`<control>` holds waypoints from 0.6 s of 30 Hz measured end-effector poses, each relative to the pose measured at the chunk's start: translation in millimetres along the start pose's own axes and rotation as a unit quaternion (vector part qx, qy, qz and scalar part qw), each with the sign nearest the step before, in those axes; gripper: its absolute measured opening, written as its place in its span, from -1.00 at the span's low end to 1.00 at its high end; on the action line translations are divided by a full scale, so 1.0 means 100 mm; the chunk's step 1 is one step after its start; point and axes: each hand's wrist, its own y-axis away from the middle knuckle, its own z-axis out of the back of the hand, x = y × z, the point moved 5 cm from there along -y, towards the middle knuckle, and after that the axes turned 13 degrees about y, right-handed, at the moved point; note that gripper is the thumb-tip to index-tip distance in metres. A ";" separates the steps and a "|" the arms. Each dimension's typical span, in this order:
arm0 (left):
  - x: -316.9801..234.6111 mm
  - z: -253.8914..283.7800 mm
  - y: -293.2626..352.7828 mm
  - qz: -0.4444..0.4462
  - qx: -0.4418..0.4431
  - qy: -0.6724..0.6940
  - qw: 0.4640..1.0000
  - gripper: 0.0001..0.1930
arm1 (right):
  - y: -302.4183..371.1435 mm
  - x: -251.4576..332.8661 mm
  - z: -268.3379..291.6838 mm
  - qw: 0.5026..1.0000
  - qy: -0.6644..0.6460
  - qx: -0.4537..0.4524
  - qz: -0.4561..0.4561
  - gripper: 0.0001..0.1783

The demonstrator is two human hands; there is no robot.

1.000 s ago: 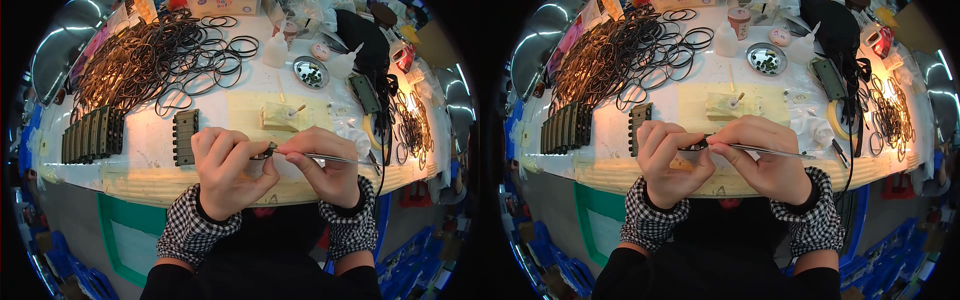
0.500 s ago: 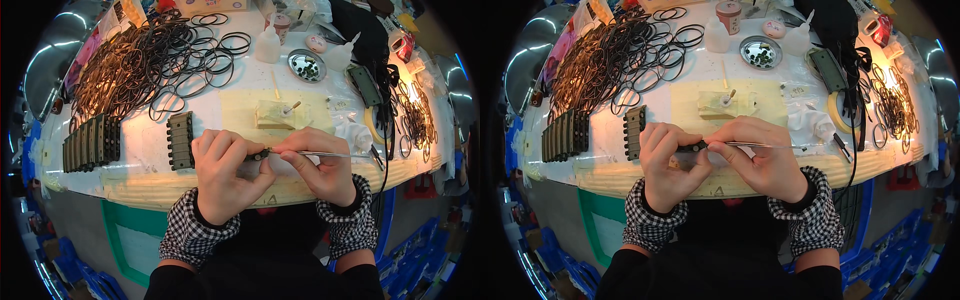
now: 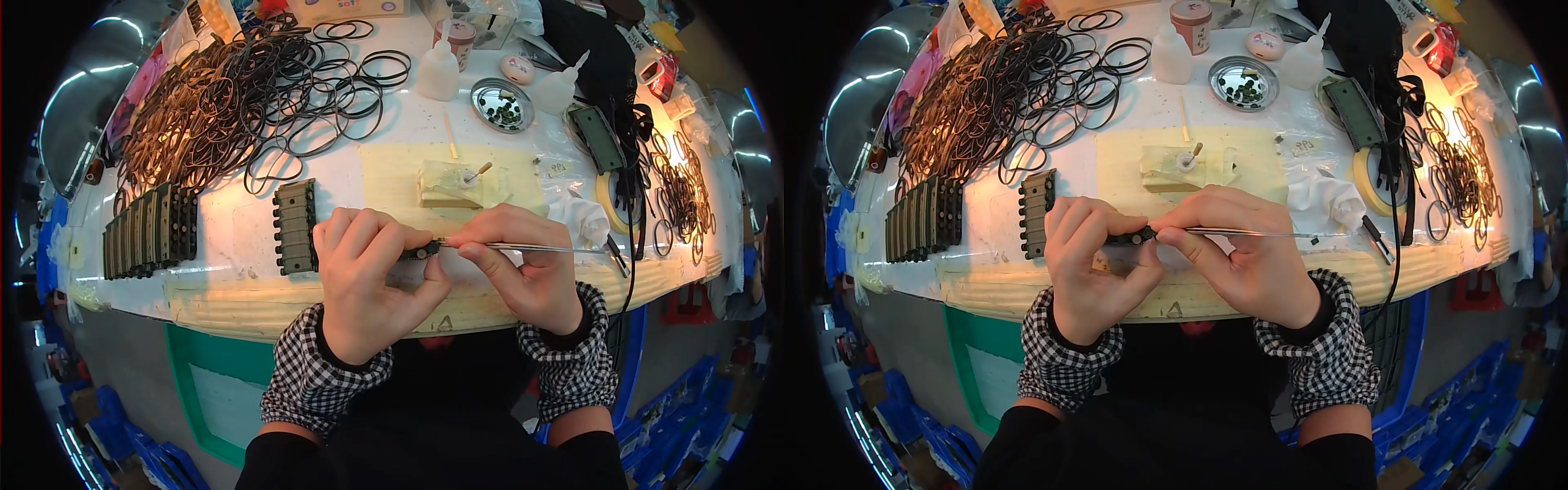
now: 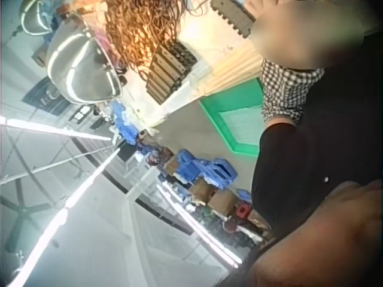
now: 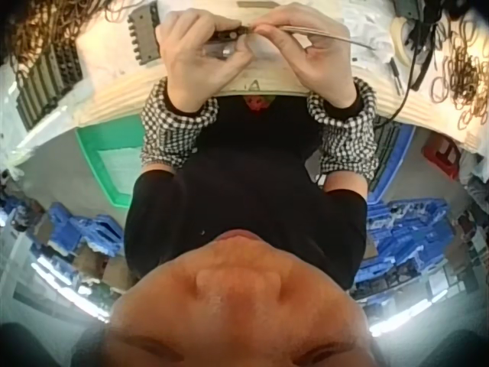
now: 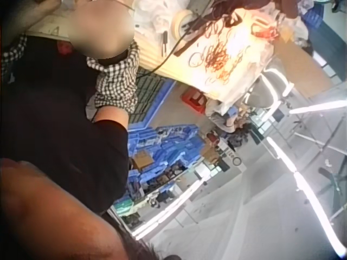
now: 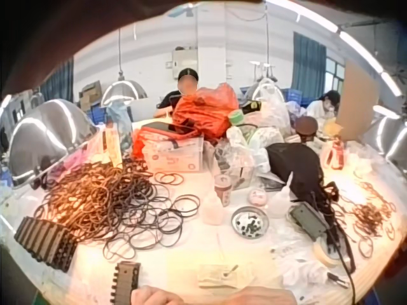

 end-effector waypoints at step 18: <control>-0.02 0.00 0.00 -0.004 -0.002 0.002 1.000 -0.76 | -0.03 0.19 0.03 0.993 0.103 -0.008 0.056 -0.86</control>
